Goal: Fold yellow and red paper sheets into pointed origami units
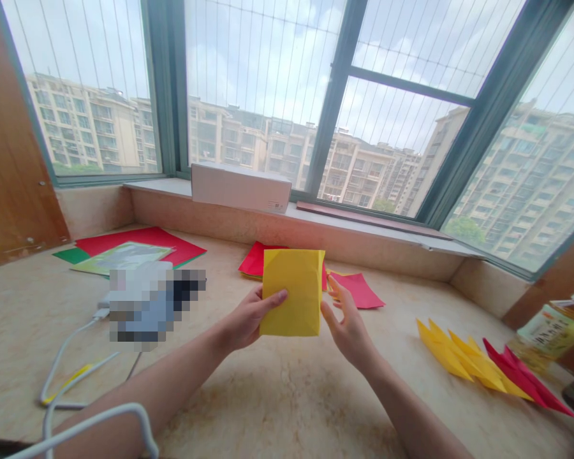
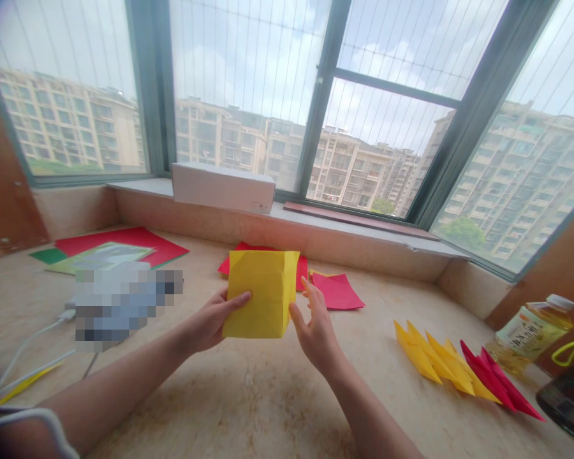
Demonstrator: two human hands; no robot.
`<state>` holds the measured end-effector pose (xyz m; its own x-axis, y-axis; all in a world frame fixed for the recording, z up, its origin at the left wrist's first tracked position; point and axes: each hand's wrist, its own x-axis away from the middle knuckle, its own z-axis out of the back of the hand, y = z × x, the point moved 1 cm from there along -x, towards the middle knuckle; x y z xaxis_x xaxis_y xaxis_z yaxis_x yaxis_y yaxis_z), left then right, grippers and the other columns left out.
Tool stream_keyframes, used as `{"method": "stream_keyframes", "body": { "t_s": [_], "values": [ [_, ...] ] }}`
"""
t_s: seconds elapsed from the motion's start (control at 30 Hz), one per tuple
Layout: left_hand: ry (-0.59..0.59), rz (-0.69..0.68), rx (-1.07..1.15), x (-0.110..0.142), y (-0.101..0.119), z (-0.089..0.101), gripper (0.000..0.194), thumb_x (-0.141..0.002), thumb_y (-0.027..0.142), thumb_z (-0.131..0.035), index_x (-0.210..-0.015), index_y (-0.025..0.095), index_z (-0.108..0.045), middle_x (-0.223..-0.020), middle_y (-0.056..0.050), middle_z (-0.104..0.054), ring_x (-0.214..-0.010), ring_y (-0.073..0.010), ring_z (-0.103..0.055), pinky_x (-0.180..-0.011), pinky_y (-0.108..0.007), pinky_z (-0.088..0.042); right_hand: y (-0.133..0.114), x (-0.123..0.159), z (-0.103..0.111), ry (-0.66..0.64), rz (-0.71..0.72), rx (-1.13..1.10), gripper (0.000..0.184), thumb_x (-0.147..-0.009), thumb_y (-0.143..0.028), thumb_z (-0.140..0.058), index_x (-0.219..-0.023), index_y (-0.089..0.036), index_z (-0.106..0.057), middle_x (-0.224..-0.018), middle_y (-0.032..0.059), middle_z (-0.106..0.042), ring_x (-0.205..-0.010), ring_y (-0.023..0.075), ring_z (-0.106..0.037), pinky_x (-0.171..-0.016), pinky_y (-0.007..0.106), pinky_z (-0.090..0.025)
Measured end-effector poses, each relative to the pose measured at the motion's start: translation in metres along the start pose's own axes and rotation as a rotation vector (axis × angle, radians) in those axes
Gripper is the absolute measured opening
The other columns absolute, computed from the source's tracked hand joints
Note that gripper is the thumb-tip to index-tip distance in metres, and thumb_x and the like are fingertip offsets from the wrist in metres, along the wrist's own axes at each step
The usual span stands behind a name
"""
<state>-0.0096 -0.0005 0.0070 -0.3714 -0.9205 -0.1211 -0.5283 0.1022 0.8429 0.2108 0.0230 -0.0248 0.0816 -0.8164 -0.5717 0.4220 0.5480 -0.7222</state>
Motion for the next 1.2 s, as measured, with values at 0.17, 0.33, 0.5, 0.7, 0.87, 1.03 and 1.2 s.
{"method": "stream_keyframes", "body": {
  "t_s": [0.17,0.33,0.5,0.7,0.87,1.03,1.2],
  "values": [
    [-0.006,-0.014,-0.074,-0.003,-0.002,-0.001,0.043,-0.082,0.034,-0.074,-0.119,0.014,-0.065,-0.106,-0.016,-0.074,-0.099,-0.0314,-0.071,-0.085,-0.041,-0.056,-0.026,0.006,-0.001,-0.376,-0.004,-0.371,0.050,-0.097,-0.053,-0.043,-0.138,-0.027,-0.051,-0.139,0.0110,-0.056,-0.130,0.0282,-0.050,-0.108,0.051,-0.039],
    [-0.180,0.152,-0.185,0.005,-0.007,-0.003,0.044,-0.080,0.036,-0.075,-0.117,0.015,-0.067,-0.101,-0.015,-0.075,-0.090,-0.0287,-0.073,-0.076,-0.034,-0.055,-0.039,0.015,-0.013,-0.440,-0.155,-0.621,0.058,-0.084,-0.055,-0.065,-0.134,-0.028,-0.050,-0.130,0.0097,-0.063,-0.116,0.0283,-0.062,-0.095,0.046,-0.052],
    [-0.227,0.072,-0.152,0.005,-0.008,-0.007,0.043,-0.083,0.042,-0.070,-0.117,0.018,-0.066,-0.111,-0.014,-0.072,-0.104,-0.0290,-0.068,-0.085,-0.036,-0.053,-0.035,0.007,-0.012,-0.210,-0.216,-0.674,0.047,-0.080,-0.051,-0.071,-0.117,-0.024,-0.063,-0.115,0.0100,-0.071,-0.103,0.0302,-0.068,-0.089,0.046,-0.056],
    [0.098,-0.159,-0.347,-0.009,-0.003,0.000,0.042,-0.082,0.040,-0.070,-0.117,0.018,-0.065,-0.122,-0.013,-0.065,-0.106,-0.0258,-0.063,-0.088,-0.037,-0.050,-0.027,-0.005,0.006,-0.049,-0.271,-0.692,0.050,-0.090,-0.054,-0.053,-0.129,-0.023,-0.057,-0.119,0.0119,-0.070,-0.104,0.0306,-0.068,-0.084,0.045,-0.057],
    [0.137,-0.099,-0.390,-0.011,-0.006,0.004,0.053,-0.080,0.038,-0.073,-0.125,0.017,-0.059,-0.106,-0.012,-0.071,-0.102,-0.0252,-0.066,-0.092,-0.037,-0.048,-0.031,-0.004,0.007,-0.116,-0.247,-0.617,0.052,-0.095,-0.056,-0.039,-0.126,-0.020,-0.061,-0.102,0.0110,-0.075,-0.106,0.0299,-0.068,-0.087,0.046,-0.055],
    [0.077,-0.041,-0.330,-0.010,-0.010,0.000,0.048,-0.075,0.036,-0.077,-0.115,0.017,-0.059,-0.111,-0.013,-0.070,-0.094,-0.0265,-0.070,-0.081,-0.038,-0.055,-0.032,0.003,-0.003,-0.246,-0.299,-0.658,0.054,-0.093,-0.056,-0.047,-0.140,-0.029,-0.047,-0.121,0.0086,-0.069,-0.108,0.0275,-0.067,-0.085,0.044,-0.056],
    [0.327,-0.177,-0.339,-0.016,-0.004,0.008,0.043,-0.074,0.029,-0.076,-0.108,0.017,-0.053,-0.101,-0.010,-0.070,-0.087,-0.0236,-0.071,-0.073,-0.037,-0.059,-0.024,0.002,0.000,-0.146,-0.272,-0.626,0.062,-0.089,-0.067,-0.047,-0.141,-0.033,-0.045,-0.129,0.0083,-0.065,-0.112,0.0282,-0.064,-0.088,0.046,-0.054]
  ]
}}
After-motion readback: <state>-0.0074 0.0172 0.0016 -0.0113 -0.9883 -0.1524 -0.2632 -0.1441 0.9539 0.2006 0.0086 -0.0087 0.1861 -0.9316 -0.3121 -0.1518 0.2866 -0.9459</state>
